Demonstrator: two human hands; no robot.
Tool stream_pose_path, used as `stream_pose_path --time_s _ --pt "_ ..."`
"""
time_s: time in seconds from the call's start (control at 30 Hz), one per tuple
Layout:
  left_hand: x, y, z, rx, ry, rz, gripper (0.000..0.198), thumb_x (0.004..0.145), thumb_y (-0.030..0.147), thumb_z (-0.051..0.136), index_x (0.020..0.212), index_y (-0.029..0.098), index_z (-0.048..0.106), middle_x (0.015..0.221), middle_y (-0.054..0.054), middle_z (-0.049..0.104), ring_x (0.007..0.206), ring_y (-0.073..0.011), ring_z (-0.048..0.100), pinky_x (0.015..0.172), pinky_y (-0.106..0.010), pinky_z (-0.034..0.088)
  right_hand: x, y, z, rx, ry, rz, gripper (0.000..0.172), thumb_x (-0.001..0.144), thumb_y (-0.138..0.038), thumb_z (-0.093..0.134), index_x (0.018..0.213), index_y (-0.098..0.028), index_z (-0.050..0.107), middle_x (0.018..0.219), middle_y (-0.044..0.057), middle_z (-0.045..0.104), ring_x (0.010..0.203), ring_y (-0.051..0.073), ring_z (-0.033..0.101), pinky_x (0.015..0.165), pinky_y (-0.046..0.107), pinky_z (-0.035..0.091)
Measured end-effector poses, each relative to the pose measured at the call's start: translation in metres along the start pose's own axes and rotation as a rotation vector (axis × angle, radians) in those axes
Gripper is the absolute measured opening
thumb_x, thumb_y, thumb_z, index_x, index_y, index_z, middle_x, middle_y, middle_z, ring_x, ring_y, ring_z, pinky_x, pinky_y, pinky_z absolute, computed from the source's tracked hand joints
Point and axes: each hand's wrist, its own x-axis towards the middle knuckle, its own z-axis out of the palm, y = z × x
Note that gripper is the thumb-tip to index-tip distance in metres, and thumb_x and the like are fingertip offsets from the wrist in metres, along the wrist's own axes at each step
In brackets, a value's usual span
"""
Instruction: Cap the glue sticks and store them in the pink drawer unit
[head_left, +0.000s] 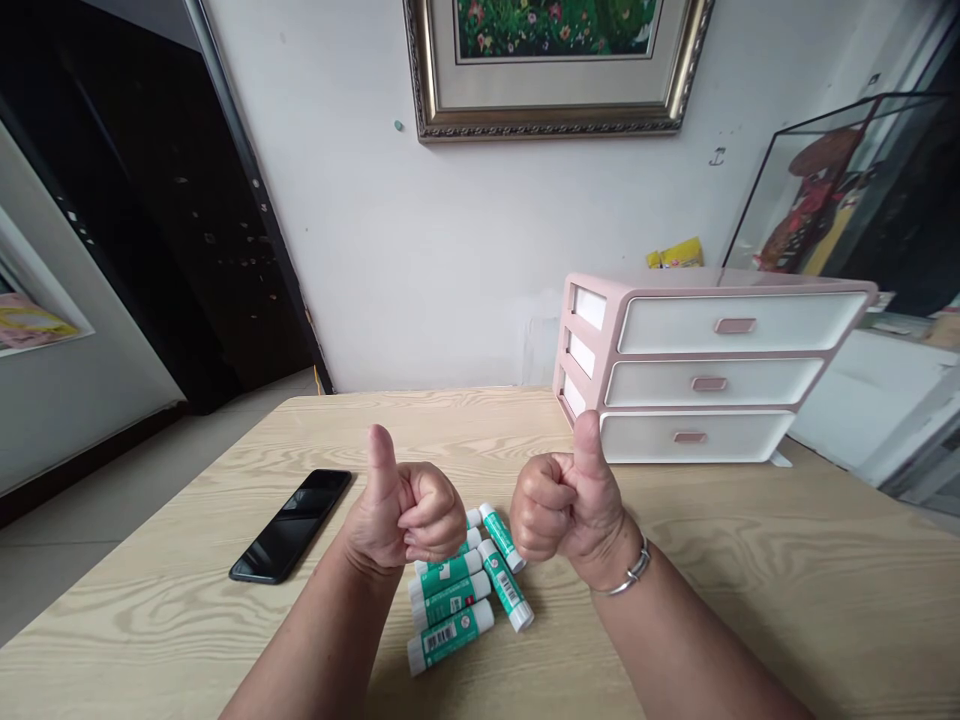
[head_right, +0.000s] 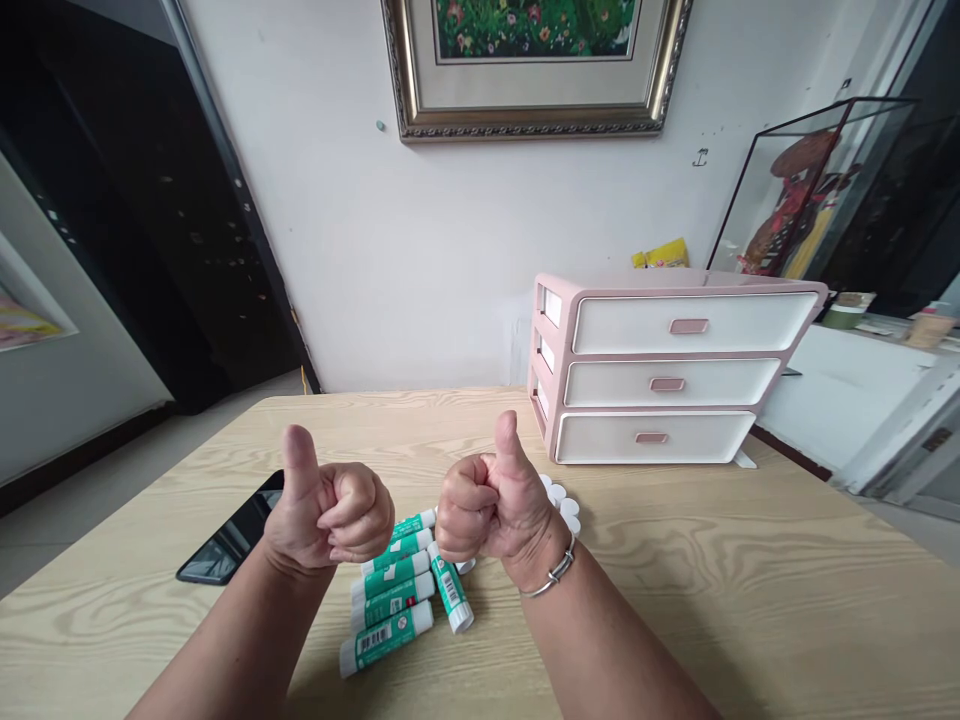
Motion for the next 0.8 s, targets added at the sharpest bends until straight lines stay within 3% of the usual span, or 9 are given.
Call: stream_pose_path --time_s 0.37,0.63,0.8 --pt "0.0 -0.006 -0.004 -0.047 -0.122 0.008 0.079 0.068 0.094 0.002 0.042 0.022 0.024 0.034 0.005 0.021 0.028 -0.0058 0.016 0.03 -0.021 0.015 -0.001 0.002 0.002 0.019 -0.026 0.019 0.073 0.076 -0.091 0.002 0.056 -0.024 0.024 0.046 -0.008 0.022 0.041 0.007 0.017 0.04 0.022 0.016" --pt "0.002 -0.016 0.025 -0.067 -0.31 -0.027 0.077 0.064 0.095 -0.004 0.044 0.025 0.021 0.034 0.004 0.02 0.029 -0.0074 0.013 0.032 -0.026 0.01 0.002 0.018 0.016 0.118 -0.168 0.098 0.074 0.07 -0.094 0.003 0.058 -0.025 0.024 0.049 -0.007 0.023 0.041 0.006 0.018 0.039 0.022 0.016" --pt "0.005 -0.017 0.038 -0.116 -0.394 -0.089 0.078 0.059 0.097 -0.003 0.043 0.025 0.021 0.035 0.003 0.02 0.03 -0.0089 0.013 0.034 -0.028 0.008 0.005 0.023 0.026 0.219 -0.273 0.061 0.075 0.068 -0.095 0.0 0.059 -0.025 0.024 0.05 -0.008 0.023 0.041 0.006 0.017 0.037 0.021 0.014"
